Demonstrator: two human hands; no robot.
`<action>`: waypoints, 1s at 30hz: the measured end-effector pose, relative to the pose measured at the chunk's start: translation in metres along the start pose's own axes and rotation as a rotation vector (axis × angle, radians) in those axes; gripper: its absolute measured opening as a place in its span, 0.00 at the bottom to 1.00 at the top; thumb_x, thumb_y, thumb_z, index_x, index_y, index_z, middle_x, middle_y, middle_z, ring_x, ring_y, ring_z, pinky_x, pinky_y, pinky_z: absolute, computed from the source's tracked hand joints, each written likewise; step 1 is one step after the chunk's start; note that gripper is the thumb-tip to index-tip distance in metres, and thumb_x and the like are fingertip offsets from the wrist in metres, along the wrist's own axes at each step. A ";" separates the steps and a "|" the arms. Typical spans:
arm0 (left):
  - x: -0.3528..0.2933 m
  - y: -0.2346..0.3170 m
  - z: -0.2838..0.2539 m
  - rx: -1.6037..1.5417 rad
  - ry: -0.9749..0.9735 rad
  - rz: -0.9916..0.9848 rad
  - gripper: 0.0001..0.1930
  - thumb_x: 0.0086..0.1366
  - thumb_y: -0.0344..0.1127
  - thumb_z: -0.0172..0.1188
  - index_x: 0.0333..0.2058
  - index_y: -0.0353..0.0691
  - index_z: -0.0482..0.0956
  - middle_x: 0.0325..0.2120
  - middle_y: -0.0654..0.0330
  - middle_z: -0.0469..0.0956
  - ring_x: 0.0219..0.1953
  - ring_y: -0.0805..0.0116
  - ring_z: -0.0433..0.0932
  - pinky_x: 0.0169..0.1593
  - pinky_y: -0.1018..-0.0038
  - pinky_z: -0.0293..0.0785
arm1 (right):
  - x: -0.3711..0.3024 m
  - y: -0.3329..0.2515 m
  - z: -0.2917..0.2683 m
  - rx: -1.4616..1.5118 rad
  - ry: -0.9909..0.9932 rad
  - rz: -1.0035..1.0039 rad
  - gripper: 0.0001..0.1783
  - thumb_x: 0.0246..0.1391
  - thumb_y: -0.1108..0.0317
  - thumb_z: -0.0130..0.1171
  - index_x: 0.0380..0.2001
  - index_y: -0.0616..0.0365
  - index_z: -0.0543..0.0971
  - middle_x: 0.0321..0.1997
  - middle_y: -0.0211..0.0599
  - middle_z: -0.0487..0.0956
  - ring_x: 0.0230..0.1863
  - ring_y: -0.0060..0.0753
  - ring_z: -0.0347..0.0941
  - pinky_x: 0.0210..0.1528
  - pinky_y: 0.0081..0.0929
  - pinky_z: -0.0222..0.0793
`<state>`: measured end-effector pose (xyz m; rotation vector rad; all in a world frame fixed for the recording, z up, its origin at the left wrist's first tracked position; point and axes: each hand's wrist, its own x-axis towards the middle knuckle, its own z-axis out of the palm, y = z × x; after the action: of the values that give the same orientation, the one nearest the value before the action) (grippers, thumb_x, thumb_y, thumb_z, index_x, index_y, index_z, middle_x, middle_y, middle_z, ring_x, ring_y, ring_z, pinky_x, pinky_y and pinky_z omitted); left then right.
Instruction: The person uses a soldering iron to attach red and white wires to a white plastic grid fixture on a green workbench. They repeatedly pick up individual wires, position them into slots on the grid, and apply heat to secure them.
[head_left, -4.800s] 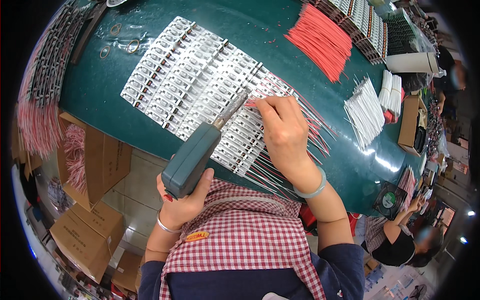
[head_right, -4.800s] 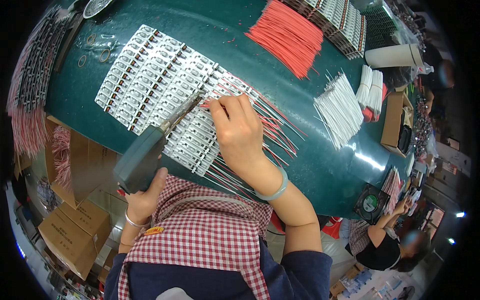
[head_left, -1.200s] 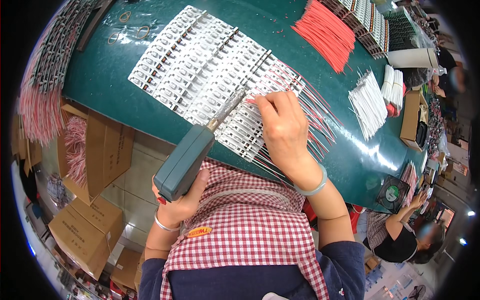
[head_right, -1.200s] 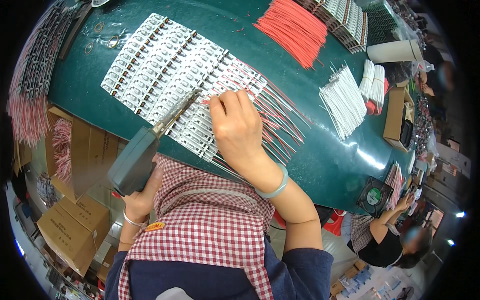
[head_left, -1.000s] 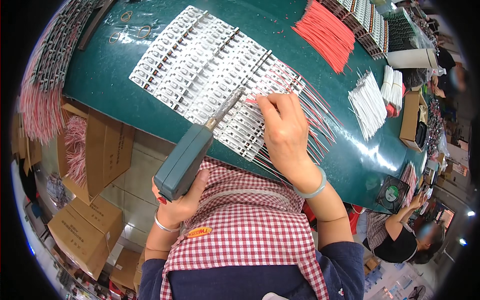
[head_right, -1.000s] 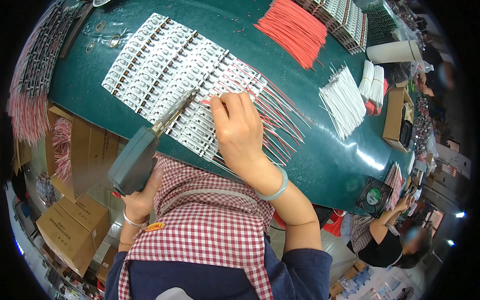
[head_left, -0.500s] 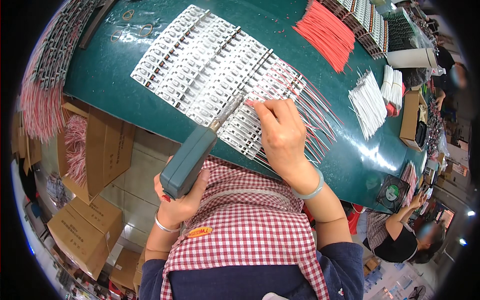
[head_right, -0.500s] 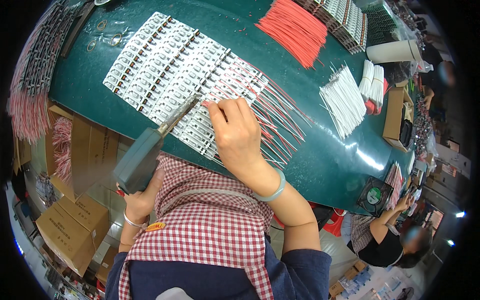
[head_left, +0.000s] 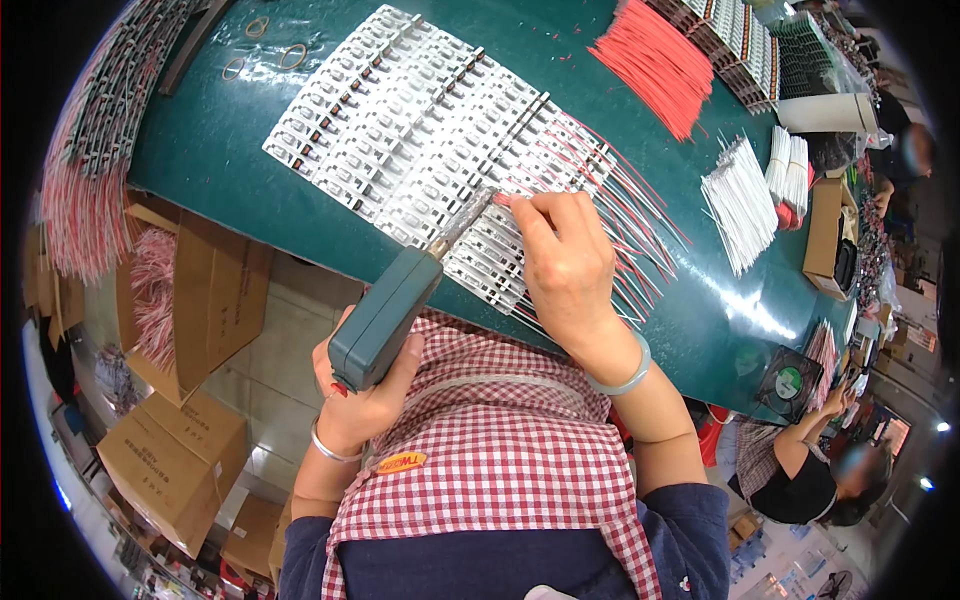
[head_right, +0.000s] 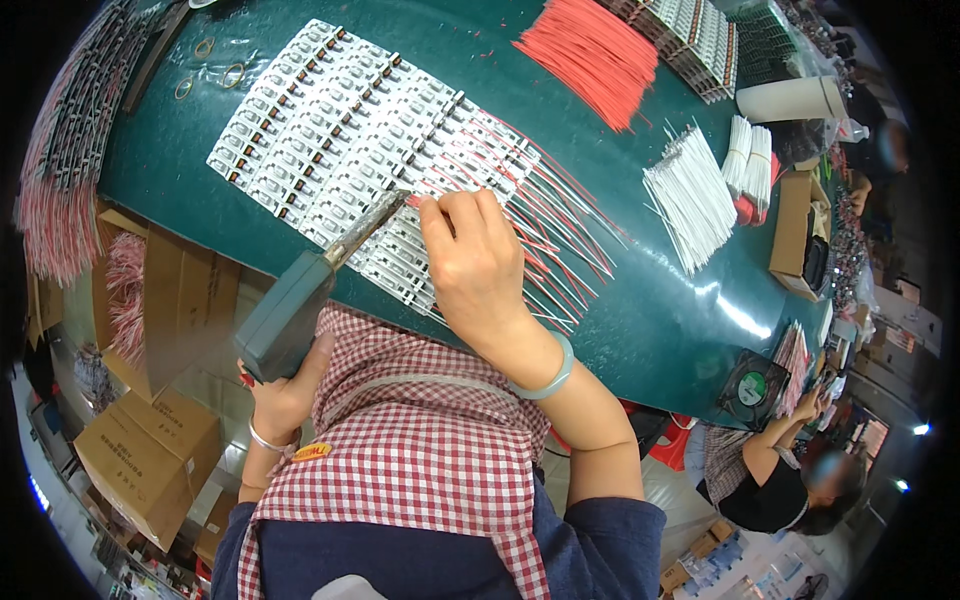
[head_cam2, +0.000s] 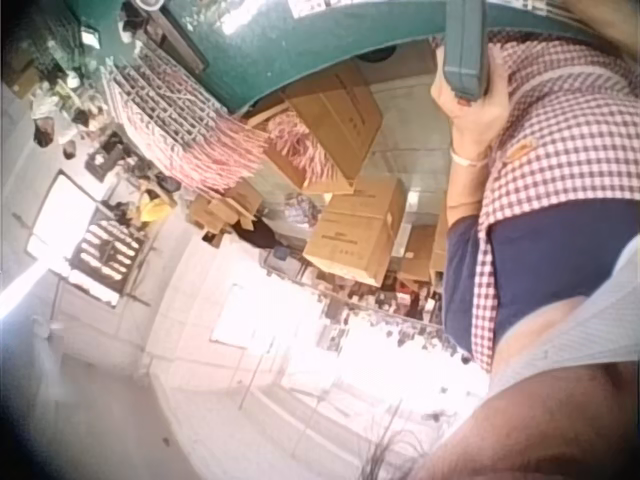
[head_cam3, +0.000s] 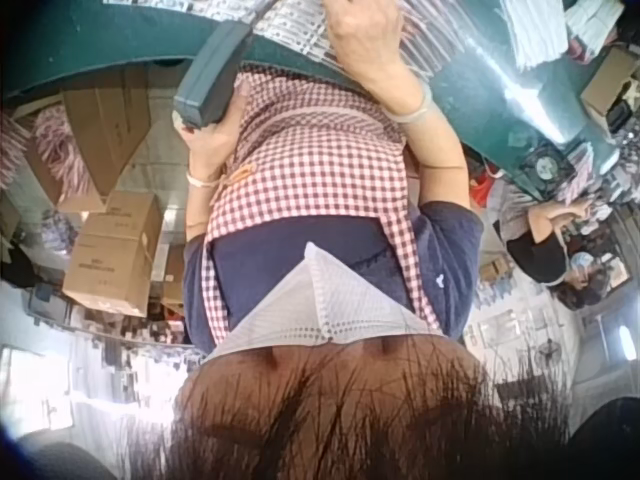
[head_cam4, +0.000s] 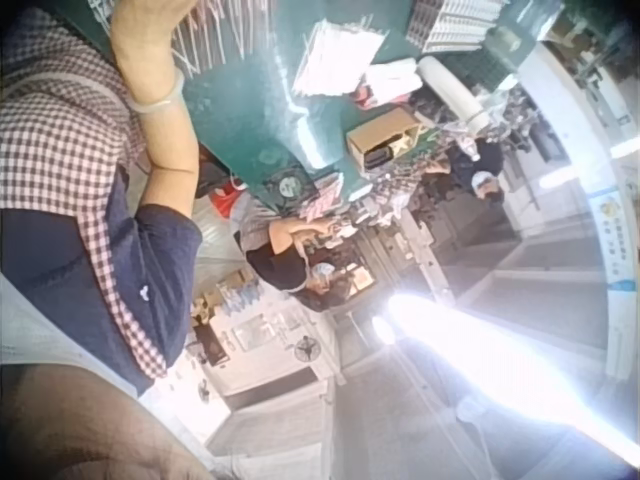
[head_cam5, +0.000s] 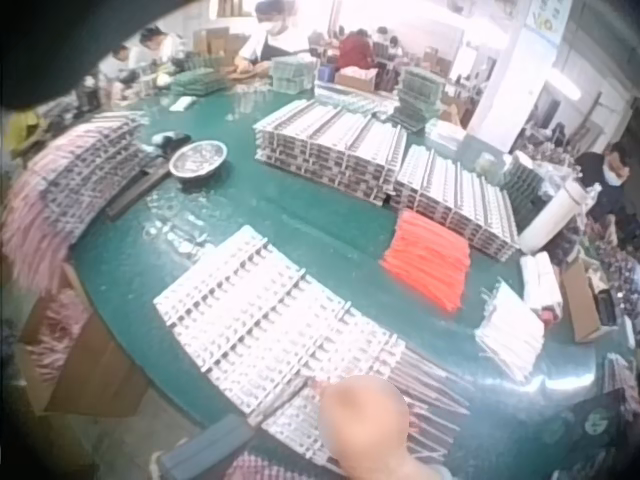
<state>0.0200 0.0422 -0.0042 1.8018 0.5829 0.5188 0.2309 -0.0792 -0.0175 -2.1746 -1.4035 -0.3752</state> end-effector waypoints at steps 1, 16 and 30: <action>-0.001 0.000 0.000 0.004 0.004 -0.004 0.11 0.56 0.21 0.70 0.39 0.31 0.84 0.29 0.57 0.82 0.25 0.70 0.79 0.30 0.76 0.74 | 0.000 0.000 0.001 0.000 0.001 0.000 0.13 0.46 0.78 0.63 0.38 0.67 0.82 0.34 0.38 0.75 0.35 0.39 0.71 0.34 0.32 0.71; -0.012 -0.001 0.000 0.046 0.094 -0.047 0.12 0.58 0.28 0.73 0.40 0.33 0.86 0.29 0.57 0.85 0.27 0.66 0.84 0.33 0.73 0.78 | -0.001 0.000 0.004 -0.019 0.032 0.014 0.10 0.46 0.77 0.66 0.36 0.66 0.83 0.31 0.37 0.75 0.35 0.38 0.72 0.32 0.32 0.71; -0.019 -0.009 -0.004 0.067 0.080 0.071 0.11 0.57 0.26 0.72 0.39 0.33 0.86 0.29 0.56 0.85 0.27 0.66 0.83 0.32 0.74 0.77 | -0.006 -0.009 0.003 -0.004 0.030 -0.004 0.12 0.44 0.78 0.65 0.36 0.65 0.84 0.31 0.36 0.74 0.34 0.38 0.71 0.31 0.31 0.70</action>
<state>0.0016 0.0354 -0.0126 1.8772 0.5988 0.6285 0.2197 -0.0791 -0.0206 -2.1607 -1.3917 -0.4105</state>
